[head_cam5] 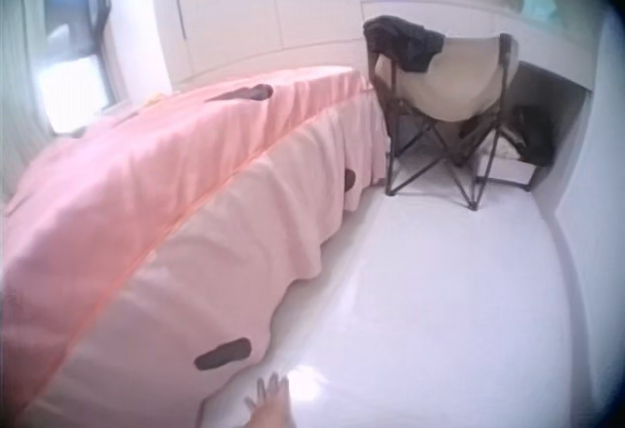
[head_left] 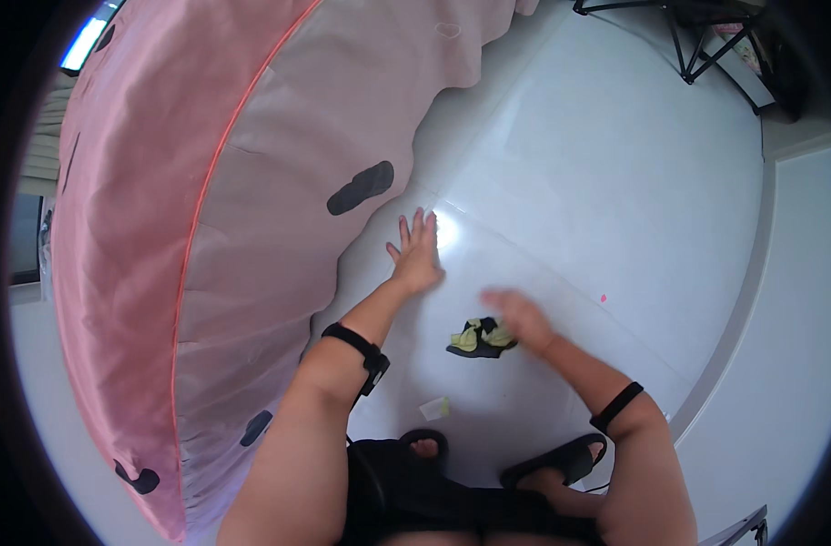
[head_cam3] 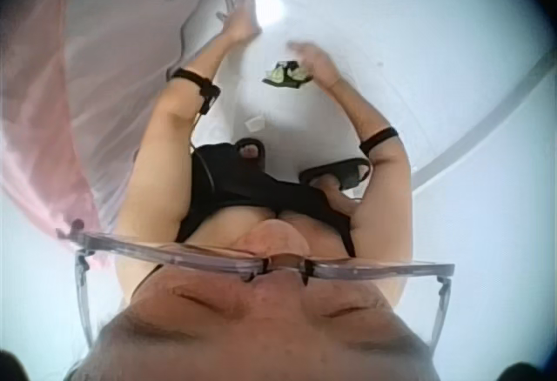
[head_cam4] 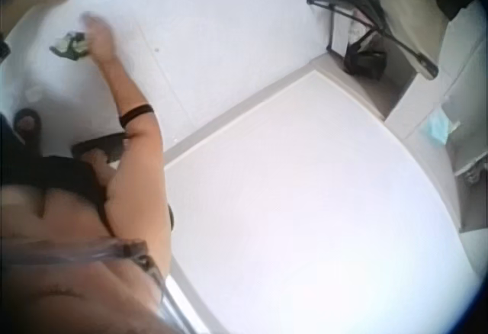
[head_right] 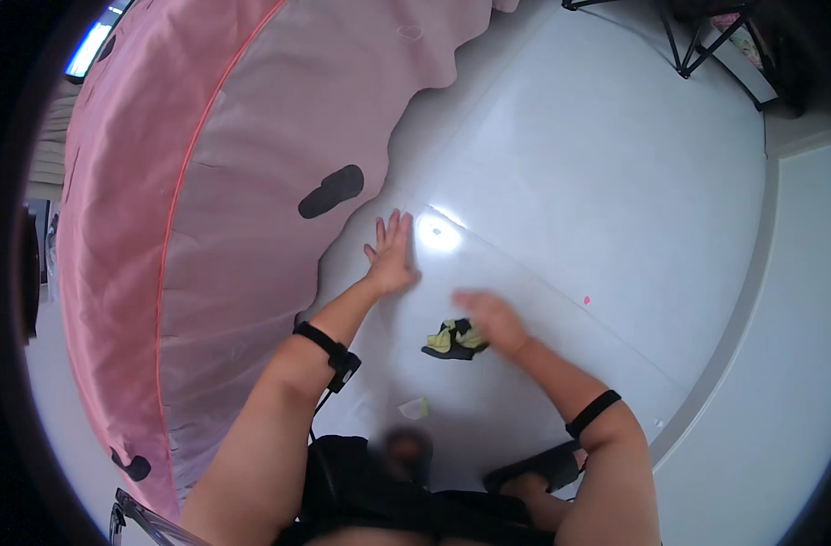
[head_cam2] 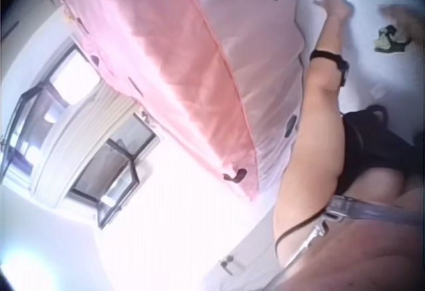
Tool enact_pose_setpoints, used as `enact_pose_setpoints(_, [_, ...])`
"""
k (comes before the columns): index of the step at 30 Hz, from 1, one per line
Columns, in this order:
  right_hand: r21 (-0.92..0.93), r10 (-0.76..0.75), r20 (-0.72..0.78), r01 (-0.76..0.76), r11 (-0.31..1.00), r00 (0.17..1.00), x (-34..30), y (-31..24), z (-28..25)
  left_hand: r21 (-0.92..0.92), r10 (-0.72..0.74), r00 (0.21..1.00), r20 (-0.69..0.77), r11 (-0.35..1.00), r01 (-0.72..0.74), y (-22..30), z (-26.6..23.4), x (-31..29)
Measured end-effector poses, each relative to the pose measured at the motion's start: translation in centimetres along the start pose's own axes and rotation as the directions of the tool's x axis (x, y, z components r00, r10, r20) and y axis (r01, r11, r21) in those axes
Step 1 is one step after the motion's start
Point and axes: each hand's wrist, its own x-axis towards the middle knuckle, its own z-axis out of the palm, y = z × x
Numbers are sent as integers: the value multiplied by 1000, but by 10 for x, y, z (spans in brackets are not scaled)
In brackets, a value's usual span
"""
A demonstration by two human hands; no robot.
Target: The person cleans a white tiled floor using a small sponge or cloth held in the right hand. They move around a pink playpen and a black metal stand, wiping the floor surface in a repetitive scrubbing motion.
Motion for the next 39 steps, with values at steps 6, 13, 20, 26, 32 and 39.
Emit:
enact_pose_setpoints(6, [-322,-82,-236,2,947,968,36,6,-48,220,-156,983,92,966,133,9,-4,-13])
enact_pose_setpoints(13, [-445,-90,-120,27,895,989,6,10,-52,212,-169,983,76,966,150,6,-2,-13])
enact_pose_setpoints(20, [-419,111,263,10,908,958,-37,14,-2,204,61,991,-122,978,-35,8,13,-25])
enact_pose_setpoints(26, [428,500,-207,-382,819,841,-13,-33,27,-383,564,825,34,770,-511,65,42,-102])
enact_pose_setpoints(32, [256,301,-303,-227,940,904,-4,-67,4,-633,369,922,-120,687,-358,46,-18,-96])
enact_pose_setpoints(39, [359,567,-351,-452,816,745,-25,-35,5,-492,-66,976,210,855,164,-40,-62,-123])
